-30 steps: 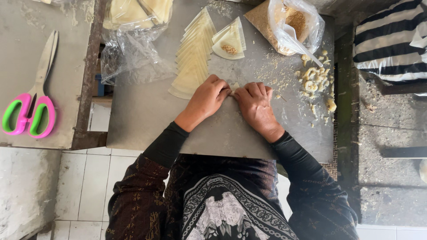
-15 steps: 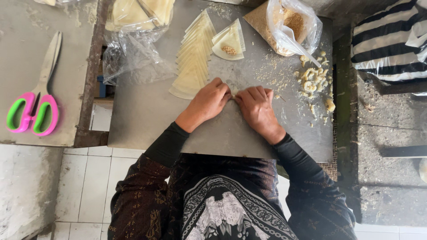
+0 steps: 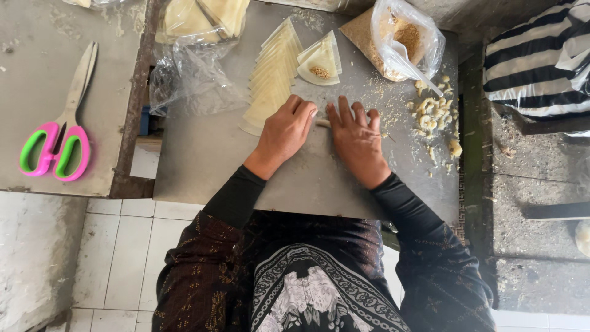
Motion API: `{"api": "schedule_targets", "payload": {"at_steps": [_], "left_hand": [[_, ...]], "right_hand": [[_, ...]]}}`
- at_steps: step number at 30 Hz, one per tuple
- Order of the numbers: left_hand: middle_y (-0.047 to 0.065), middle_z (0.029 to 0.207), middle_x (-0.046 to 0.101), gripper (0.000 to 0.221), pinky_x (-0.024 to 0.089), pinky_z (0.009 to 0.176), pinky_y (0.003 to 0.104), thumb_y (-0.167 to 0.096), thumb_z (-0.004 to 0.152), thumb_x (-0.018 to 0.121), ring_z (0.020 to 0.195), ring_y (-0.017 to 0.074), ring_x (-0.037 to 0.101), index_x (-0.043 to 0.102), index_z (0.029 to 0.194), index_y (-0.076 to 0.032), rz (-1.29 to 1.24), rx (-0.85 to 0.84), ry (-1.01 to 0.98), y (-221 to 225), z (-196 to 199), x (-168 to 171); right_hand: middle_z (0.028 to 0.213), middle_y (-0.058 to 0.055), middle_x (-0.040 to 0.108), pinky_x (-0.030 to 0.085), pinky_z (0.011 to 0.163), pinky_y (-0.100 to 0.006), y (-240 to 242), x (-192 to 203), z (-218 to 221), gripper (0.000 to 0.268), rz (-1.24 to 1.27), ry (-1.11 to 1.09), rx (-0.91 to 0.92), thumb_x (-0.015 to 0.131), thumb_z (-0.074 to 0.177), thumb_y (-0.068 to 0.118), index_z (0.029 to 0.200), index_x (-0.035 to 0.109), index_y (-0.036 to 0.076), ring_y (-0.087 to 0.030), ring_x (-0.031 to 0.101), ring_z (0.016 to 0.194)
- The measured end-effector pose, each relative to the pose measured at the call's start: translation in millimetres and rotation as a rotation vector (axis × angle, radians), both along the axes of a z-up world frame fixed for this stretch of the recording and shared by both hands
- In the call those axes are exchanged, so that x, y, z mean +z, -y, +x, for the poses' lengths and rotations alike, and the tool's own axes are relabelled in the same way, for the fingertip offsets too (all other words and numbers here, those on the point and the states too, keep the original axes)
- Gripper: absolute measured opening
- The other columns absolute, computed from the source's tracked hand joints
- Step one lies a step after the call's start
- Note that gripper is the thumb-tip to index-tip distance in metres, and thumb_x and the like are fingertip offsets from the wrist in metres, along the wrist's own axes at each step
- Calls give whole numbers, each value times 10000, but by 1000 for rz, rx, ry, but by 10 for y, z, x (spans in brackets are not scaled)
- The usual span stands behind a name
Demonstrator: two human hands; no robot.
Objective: The person places a small amount of filling onto a thin dough sheet and rolls it into a cylindrical shape.
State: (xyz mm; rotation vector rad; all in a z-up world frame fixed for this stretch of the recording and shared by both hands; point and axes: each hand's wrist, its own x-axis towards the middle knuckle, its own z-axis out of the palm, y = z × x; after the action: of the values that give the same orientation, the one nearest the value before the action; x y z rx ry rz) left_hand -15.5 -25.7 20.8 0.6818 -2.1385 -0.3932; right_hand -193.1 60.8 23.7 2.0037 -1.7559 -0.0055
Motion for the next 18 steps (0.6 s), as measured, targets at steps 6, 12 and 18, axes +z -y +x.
{"api": "schedule_targets", "payload": {"at_steps": [6,12,18], "left_hand": [[61,903,570,81,536,661,352,-84,974,700,795,231,638,626,1003,-69,-117,36,53,34,1,-9],[60,888,569,80,536,671,346,-83,964,701,791,220,636,631,998,-67,-152,43,63,53,-8,-65],[60,882,580,82,535,671,344,-75,971,703,784,218,634,626,997,-65,-166,48,50,55,15,-77]], "right_hand": [[1315,-93,605,333,999,-467,59,-57,-170,641,40,501,6,594,805,-53,1420,637,123,-312,525,1202],[1182,-86,653,327,954,-449,-40,-52,-212,294,8,820,105,734,902,106,1195,715,117,-305,538,1117],[1103,-81,667,352,911,-440,83,-92,-107,174,-23,764,45,745,956,169,1115,730,100,-292,568,1025]]}}
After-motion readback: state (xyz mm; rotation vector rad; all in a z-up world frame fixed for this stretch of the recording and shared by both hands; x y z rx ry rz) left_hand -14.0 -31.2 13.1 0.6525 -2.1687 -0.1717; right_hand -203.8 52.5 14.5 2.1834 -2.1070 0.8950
